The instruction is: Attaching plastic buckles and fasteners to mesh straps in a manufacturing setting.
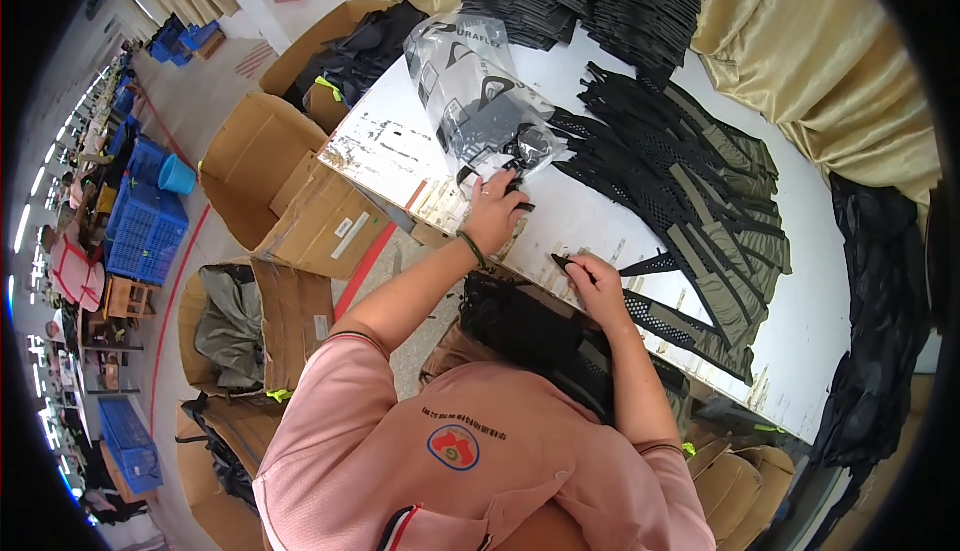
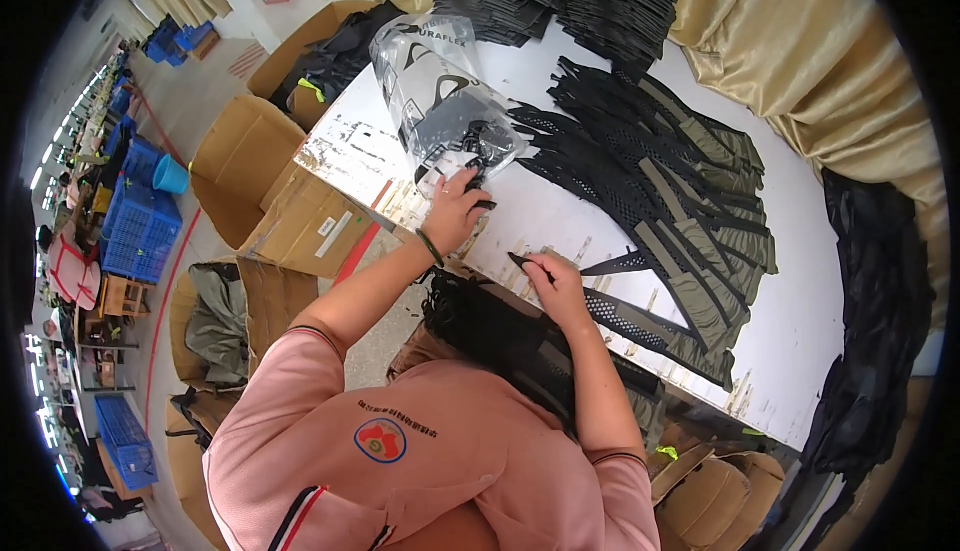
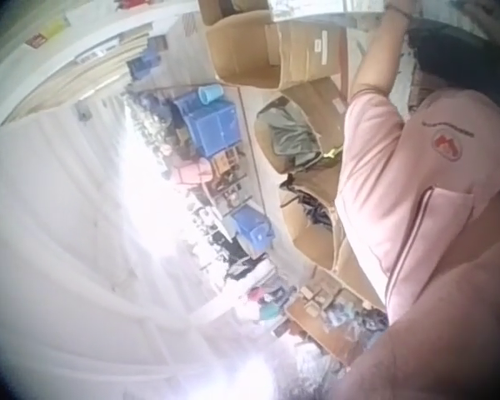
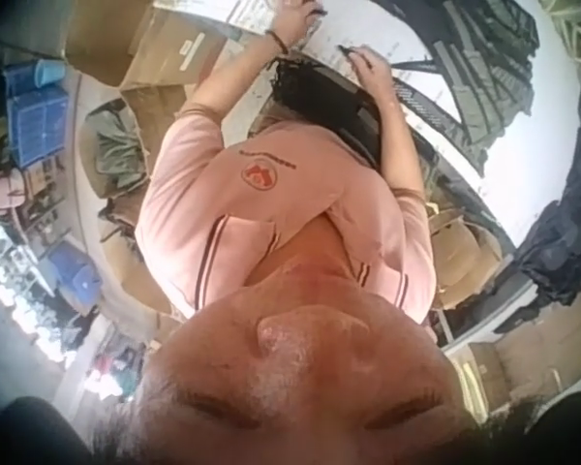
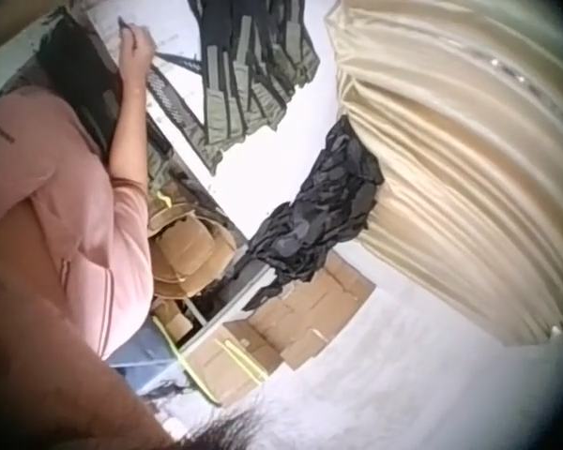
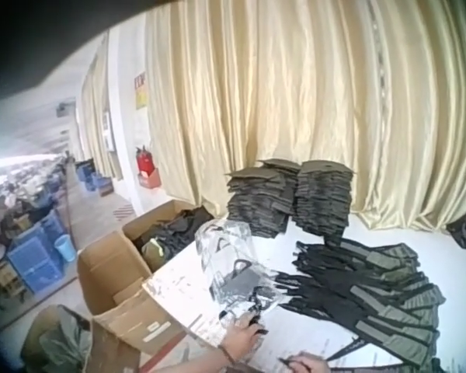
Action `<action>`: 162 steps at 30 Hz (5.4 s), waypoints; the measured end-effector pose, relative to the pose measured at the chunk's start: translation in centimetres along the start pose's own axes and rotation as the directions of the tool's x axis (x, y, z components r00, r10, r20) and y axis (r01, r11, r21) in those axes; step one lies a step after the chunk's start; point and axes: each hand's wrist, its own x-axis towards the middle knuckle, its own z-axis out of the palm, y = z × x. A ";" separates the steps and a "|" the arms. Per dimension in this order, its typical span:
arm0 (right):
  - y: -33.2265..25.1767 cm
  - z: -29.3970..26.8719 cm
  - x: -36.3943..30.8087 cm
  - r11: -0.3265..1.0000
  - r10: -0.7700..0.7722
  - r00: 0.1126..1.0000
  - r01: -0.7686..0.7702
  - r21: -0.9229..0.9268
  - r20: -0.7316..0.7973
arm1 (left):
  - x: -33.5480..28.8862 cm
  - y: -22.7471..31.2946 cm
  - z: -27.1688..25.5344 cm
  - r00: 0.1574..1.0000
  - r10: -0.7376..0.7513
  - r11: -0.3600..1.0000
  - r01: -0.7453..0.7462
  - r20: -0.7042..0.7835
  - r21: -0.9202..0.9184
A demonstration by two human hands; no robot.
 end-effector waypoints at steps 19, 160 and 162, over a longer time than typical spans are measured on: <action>-4.2 -1.4 1.9 0.944 0.215 0.976 -0.202 0.261 -0.024 | 0.7 8.2 -3.1 0.919 -0.189 0.237 0.386 0.347 -0.892; -3.3 -13.1 -3.2 0.513 -0.053 0.866 -0.403 -0.758 -0.497 | -8.0 7.9 -10.3 0.593 -0.086 0.322 0.777 0.801 -0.541; -1.4 -13.8 -3.5 0.456 0.025 0.858 -0.466 -0.758 -0.513 | -7.8 7.5 -11.0 0.688 -0.135 0.700 0.575 0.713 -0.423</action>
